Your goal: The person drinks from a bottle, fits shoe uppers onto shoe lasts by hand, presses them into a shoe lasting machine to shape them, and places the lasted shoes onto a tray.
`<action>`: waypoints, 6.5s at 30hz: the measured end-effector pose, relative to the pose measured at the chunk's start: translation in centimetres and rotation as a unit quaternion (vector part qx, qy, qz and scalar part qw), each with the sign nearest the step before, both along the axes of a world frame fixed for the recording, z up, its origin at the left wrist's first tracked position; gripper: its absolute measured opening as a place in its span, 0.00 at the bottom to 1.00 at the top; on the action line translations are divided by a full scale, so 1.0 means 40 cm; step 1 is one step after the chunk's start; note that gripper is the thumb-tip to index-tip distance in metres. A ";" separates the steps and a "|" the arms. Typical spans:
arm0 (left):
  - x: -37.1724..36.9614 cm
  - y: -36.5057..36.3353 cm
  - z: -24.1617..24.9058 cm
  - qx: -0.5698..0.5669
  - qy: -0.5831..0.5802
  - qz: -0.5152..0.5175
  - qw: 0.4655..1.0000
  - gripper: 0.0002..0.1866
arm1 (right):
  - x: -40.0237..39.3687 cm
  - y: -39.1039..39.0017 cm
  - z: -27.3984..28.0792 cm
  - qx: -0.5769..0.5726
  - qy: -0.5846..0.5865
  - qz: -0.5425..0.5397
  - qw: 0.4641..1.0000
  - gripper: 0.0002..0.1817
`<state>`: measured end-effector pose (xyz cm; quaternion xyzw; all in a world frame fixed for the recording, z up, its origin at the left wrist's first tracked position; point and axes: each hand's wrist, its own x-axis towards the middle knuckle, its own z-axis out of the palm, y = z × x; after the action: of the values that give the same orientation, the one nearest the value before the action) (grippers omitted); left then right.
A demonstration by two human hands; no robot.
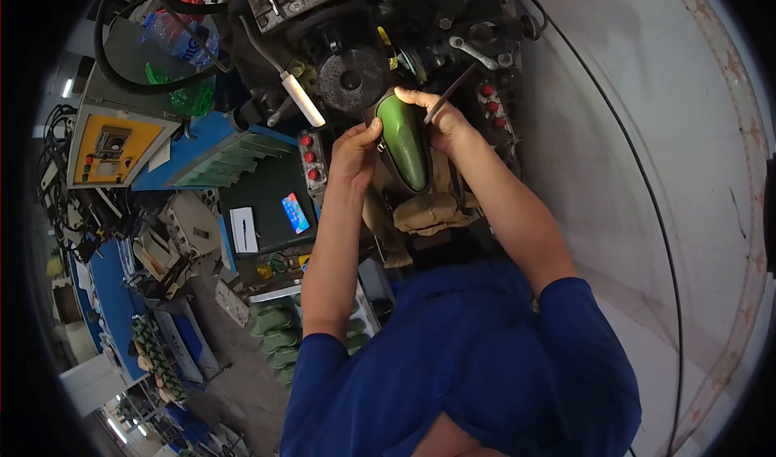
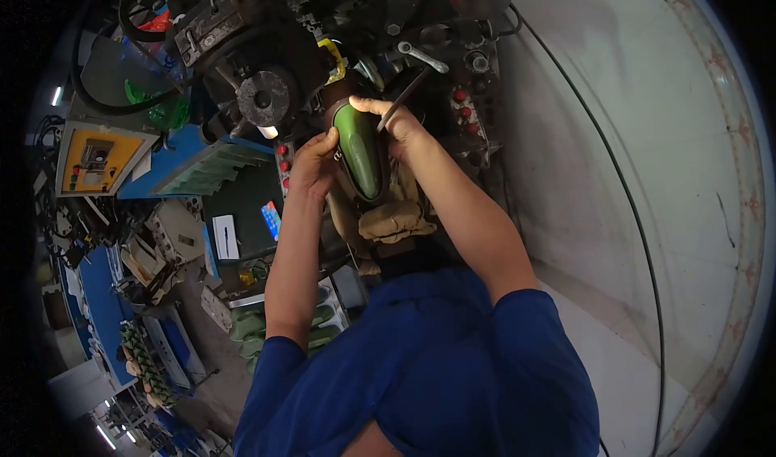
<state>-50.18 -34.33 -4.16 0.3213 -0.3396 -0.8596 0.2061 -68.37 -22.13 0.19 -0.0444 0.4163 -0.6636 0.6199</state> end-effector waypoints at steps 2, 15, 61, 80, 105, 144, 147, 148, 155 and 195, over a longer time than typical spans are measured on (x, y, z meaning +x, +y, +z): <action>-0.007 0.009 0.016 0.027 0.020 -0.008 0.999 0.08 | -0.001 0.003 -0.003 0.009 0.008 0.012 1.000 0.31; -0.001 0.098 -0.172 0.019 0.039 0.039 0.998 0.12 | 0.029 0.095 -0.258 -0.044 -0.032 -0.123 0.991 0.14; 0.477 0.566 -0.532 -0.355 -0.577 -0.256 0.689 0.31 | 0.326 0.270 -0.055 -0.022 0.866 -0.007 0.500 0.44; 0.834 1.255 -0.403 0.252 -0.261 0.363 0.858 0.17 | 0.328 0.278 -0.056 -0.050 0.902 0.012 0.428 0.40; 0.737 0.920 -1.046 0.324 -0.173 0.456 0.810 0.07 | 0.373 0.250 -0.085 -0.043 0.913 0.024 0.406 0.31; 1.529 1.423 -0.111 -0.153 -0.548 0.456 0.685 0.19 | 1.141 0.516 -0.129 -0.327 0.600 0.344 0.645 0.24; 1.552 1.420 -0.125 -0.172 -0.535 0.465 0.684 0.17 | 1.415 0.604 -0.168 -0.290 0.440 0.568 0.632 0.40; 1.552 1.420 -0.112 -0.177 -0.526 0.472 0.685 0.17 | 1.493 0.627 -0.201 -0.308 0.434 0.588 0.609 0.44; 1.558 1.433 -0.149 -0.175 -0.526 0.508 0.659 0.14 | 1.780 0.682 -0.279 -0.229 0.534 0.643 0.499 0.45; 1.566 1.450 0.409 -0.287 -0.403 0.650 0.577 0.26 | 1.274 0.432 -0.572 0.068 0.587 0.480 0.648 0.31</action>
<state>12.44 23.67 12.21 0.6937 -0.3166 -0.1354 0.6326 -17.39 -4.84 -22.68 -0.5762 0.6577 -0.0778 0.4789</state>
